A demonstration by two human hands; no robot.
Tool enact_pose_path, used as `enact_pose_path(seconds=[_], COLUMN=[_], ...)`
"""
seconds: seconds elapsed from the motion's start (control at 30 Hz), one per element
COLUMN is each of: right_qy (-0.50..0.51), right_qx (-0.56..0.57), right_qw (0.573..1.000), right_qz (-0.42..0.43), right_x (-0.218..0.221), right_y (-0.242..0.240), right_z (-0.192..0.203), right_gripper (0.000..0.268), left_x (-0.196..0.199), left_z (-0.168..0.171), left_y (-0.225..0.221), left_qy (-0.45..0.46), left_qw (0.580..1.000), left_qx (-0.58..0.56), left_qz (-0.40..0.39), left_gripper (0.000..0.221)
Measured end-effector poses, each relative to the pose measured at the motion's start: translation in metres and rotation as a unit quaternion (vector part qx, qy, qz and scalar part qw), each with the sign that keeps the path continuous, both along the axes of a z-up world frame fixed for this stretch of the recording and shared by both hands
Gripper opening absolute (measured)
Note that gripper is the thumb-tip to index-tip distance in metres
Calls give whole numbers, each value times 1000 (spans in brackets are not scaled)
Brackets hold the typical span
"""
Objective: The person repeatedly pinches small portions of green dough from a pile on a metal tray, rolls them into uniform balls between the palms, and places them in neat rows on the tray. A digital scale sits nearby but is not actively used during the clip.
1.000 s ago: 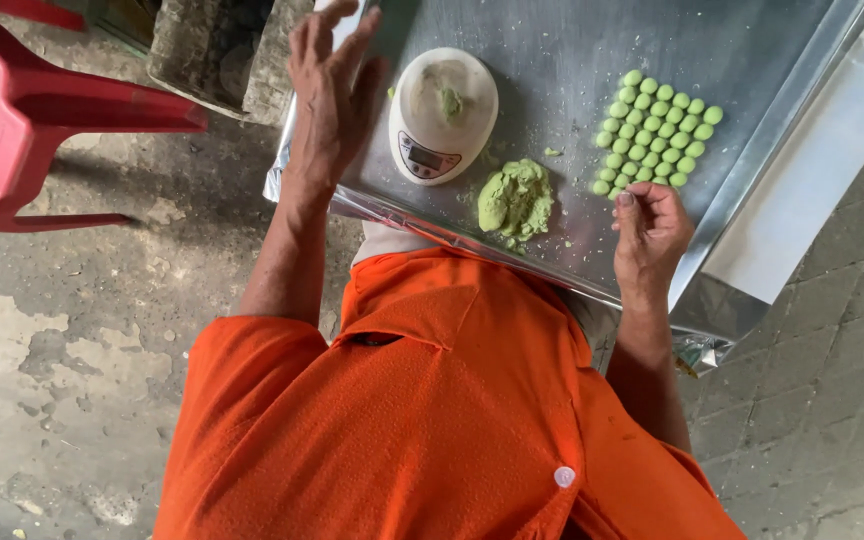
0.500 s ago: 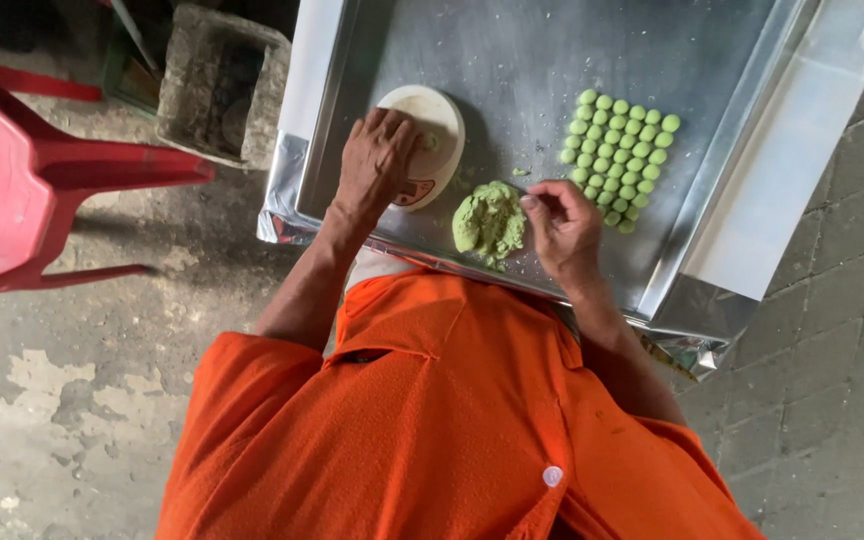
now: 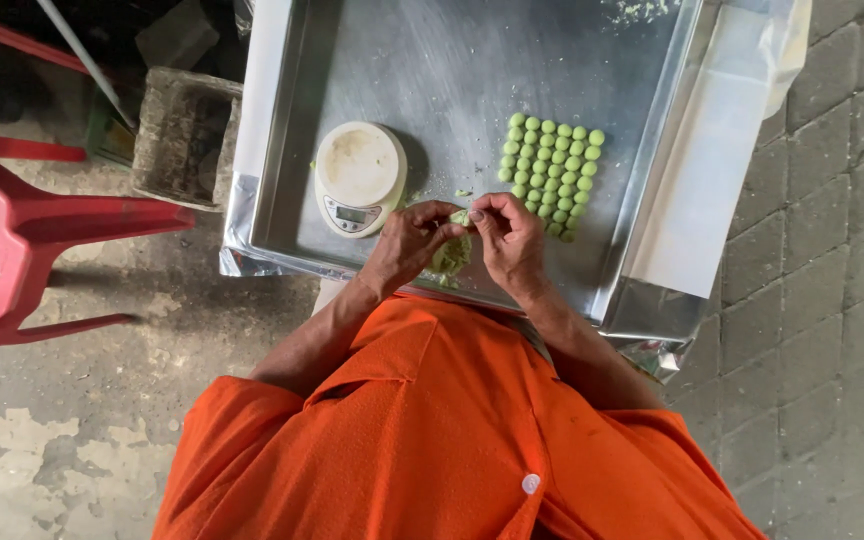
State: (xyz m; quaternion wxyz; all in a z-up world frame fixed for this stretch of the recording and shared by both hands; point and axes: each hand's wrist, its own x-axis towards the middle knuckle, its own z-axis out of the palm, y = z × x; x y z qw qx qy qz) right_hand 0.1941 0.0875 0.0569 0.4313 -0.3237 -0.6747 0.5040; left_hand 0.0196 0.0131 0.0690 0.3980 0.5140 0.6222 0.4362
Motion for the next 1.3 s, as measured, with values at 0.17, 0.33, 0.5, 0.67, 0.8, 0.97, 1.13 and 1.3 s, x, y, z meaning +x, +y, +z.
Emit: enact_pose_path(seconds=[0.17,0.33,0.5,0.67,0.8,0.97,1.13,1.3], right_qy=[44,58,85,75,91,171,130,123], right_qx=[-18,-85,-174,-168,-144,-213,-194,-187], right_qw=[998,993,978,978,983,962,972,974], right_qz=[36,58,80,95,73,17,-29,-19], right_x=[9,20,12,-3,-11,-26,-27,-30], right_y=[-6,3,7,-5,-1,-8,-11,-26], right_z=[19,6,-2,5,-6,-8,4,29], right_gripper=[17,18,18,34,21,21,21,34], left_x=[11,15,13,4,-2,-10,-17,-10], left_z=[17,11,20,9,19,61,31,30], left_y=[8,0,2,5,6,7,10,13], left_qy=[-96,-166,-125,-132,-176,-227,-218,-270], left_qw=[995,986,985,976,970,959,960,951], left_qx=[-2,23,116,169,169,163,171,147], left_qz=[-9,10,-17,40,0,-43,-42,-28], left_gripper=[19,29,38,21,14,15,34,20])
